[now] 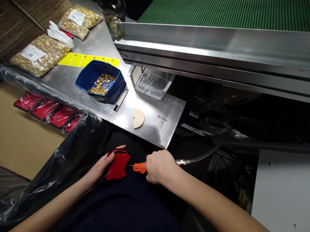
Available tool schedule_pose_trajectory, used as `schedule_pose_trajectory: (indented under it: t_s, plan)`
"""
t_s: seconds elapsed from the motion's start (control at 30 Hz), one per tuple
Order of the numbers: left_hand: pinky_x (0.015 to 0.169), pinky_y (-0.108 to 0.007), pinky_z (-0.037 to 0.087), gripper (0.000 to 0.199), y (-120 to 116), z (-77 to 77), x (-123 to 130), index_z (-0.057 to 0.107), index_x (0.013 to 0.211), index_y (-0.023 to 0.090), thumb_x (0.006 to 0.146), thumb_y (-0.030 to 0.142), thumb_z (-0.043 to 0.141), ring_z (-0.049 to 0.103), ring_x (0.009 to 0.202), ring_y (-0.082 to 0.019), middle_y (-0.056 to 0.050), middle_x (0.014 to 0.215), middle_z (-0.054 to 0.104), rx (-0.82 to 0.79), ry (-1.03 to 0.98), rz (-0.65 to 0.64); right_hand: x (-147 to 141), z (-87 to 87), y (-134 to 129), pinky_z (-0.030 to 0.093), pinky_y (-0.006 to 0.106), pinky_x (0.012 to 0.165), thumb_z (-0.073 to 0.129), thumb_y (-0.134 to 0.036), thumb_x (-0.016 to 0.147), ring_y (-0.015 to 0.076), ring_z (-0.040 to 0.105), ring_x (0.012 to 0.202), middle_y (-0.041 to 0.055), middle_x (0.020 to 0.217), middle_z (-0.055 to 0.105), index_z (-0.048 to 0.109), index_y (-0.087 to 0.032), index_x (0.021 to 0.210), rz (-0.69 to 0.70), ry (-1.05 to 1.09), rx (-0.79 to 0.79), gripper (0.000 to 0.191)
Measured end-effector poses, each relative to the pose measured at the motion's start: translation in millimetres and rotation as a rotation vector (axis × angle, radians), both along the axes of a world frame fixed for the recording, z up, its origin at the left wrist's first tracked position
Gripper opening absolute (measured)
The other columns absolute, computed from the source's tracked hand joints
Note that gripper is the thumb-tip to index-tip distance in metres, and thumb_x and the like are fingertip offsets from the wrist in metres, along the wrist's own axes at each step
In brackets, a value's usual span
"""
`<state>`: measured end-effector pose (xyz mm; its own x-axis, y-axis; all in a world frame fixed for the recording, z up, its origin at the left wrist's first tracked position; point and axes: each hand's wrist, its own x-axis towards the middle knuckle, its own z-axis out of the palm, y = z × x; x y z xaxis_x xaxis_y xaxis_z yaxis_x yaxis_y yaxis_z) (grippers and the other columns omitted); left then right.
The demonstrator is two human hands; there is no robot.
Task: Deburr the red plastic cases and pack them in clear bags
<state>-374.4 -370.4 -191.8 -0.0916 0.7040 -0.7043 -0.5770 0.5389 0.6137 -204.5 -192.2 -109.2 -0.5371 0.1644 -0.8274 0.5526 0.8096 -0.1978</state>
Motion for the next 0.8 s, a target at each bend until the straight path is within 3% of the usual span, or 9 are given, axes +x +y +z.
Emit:
schedule_pose_trajectory:
  t_s: [0.07, 0.17, 0.27, 0.37, 0.5, 0.57, 0.63, 0.7, 0.8]
  plan:
    - [0.091, -0.043, 0.057, 0.081, -2, 4.2, -4, 0.032, 0.159, 0.022, 0.094, 0.059, 0.063, 0.066, 0.113, -0.032, -0.015, 0.133, 0.066, 0.034, -0.008, -0.065, 0, 3.2, 2, 0.050, 0.030, 0.064, 0.062, -0.034, 0.079, 0.0288, 0.075, 0.083, 0.0142, 0.091, 0.076, 0.076, -0.014, 0.094, 0.019, 0.001, -0.048, 0.029]
    - [0.108, -0.049, 0.048, 0.087, -1, 18.0, -12, 0.025, 0.162, 0.029, 0.091, 0.052, 0.070, 0.059, 0.128, -0.035, -0.012, 0.147, 0.056, 0.108, 0.121, -0.328, 7, 12.9, 13, 0.043, 0.029, 0.055, 0.060, -0.035, 0.077, 0.0281, 0.073, 0.073, 0.0119, 0.081, 0.074, 0.076, -0.015, 0.087, 0.021, -0.014, -0.077, 0.027]
    - [0.122, -0.051, 0.033, 0.100, 5, 32.5, -14, 0.014, 0.164, 0.030, 0.086, 0.041, 0.076, 0.046, 0.141, -0.035, -0.011, 0.158, 0.044, 0.228, 0.558, -0.620, 20, 25.4, 32, 0.035, 0.028, 0.049, 0.058, -0.035, 0.077, 0.0233, 0.067, 0.061, 0.0101, 0.074, 0.072, 0.074, -0.016, 0.079, -0.017, -0.016, -0.106, 0.025]
    - [0.119, -0.053, 0.035, 0.111, 16, 36.4, -6, -0.007, 0.165, 0.029, 0.085, 0.018, 0.069, 0.042, 0.142, -0.036, -0.013, 0.160, 0.041, 0.445, 0.980, -0.919, 29, 34.6, 49, 0.030, 0.026, 0.046, 0.058, -0.035, 0.077, 0.0178, 0.059, 0.053, 0.0079, 0.068, 0.069, 0.072, -0.017, 0.072, -0.054, -0.031, -0.152, 0.024]
    - [0.114, -0.052, 0.040, 0.103, 30, 29.4, 4, -0.019, 0.162, 0.027, 0.087, 0.000, 0.046, 0.044, 0.141, -0.035, -0.013, 0.164, 0.038, 0.592, 1.191, -1.237, 18, 38.1, 54, 0.034, 0.027, 0.049, 0.057, -0.031, 0.074, 0.0191, 0.061, 0.055, 0.0093, 0.069, 0.070, 0.074, -0.016, 0.075, -0.027, -0.045, -0.098, 0.023]
    - [0.115, -0.050, 0.039, 0.106, 34, 26.7, 1, -0.015, 0.164, 0.024, 0.084, 0.003, 0.053, 0.044, 0.142, -0.035, -0.015, 0.165, 0.036, 0.610, 1.127, -1.232, 6, 39.5, 52, 0.037, 0.027, 0.052, 0.058, -0.032, 0.073, 0.0219, 0.066, 0.062, 0.0110, 0.074, 0.072, 0.075, -0.015, 0.080, -0.019, -0.024, -0.048, 0.025]
    - [0.118, -0.051, 0.038, 0.113, 34, 25.0, -7, -0.006, 0.165, 0.026, 0.081, 0.012, 0.067, 0.046, 0.140, -0.035, -0.015, 0.161, 0.041, 0.553, 0.940, -1.112, -1, 43.5, 50, 0.040, 0.028, 0.055, 0.059, -0.032, 0.073, 0.0248, 0.069, 0.070, 0.0127, 0.080, 0.073, 0.076, -0.015, 0.087, -0.029, -0.011, 0.013, 0.028]
    - [0.116, -0.051, 0.041, 0.110, 31, 22.6, -16, 0.005, 0.166, 0.030, 0.081, 0.026, 0.075, 0.052, 0.135, -0.035, -0.012, 0.153, 0.050, 0.379, 0.658, -0.859, -1, 49.7, 48, 0.040, 0.028, 0.055, 0.059, -0.031, 0.073, 0.0260, 0.070, 0.071, 0.0125, 0.079, 0.073, 0.075, -0.015, 0.086, -0.043, -0.010, 0.037, 0.027]
    - [0.102, -0.052, 0.053, 0.087, 21, 17.2, -21, 0.014, 0.163, 0.036, 0.094, 0.048, 0.064, 0.063, 0.122, -0.035, -0.011, 0.142, 0.060, 0.048, 0.146, -0.338, 12, 55.2, 42, 0.038, 0.028, 0.054, 0.059, -0.029, 0.072, 0.0236, 0.068, 0.063, 0.0080, 0.070, 0.070, 0.072, -0.018, 0.078, -0.041, 0.011, -0.037, 0.018]
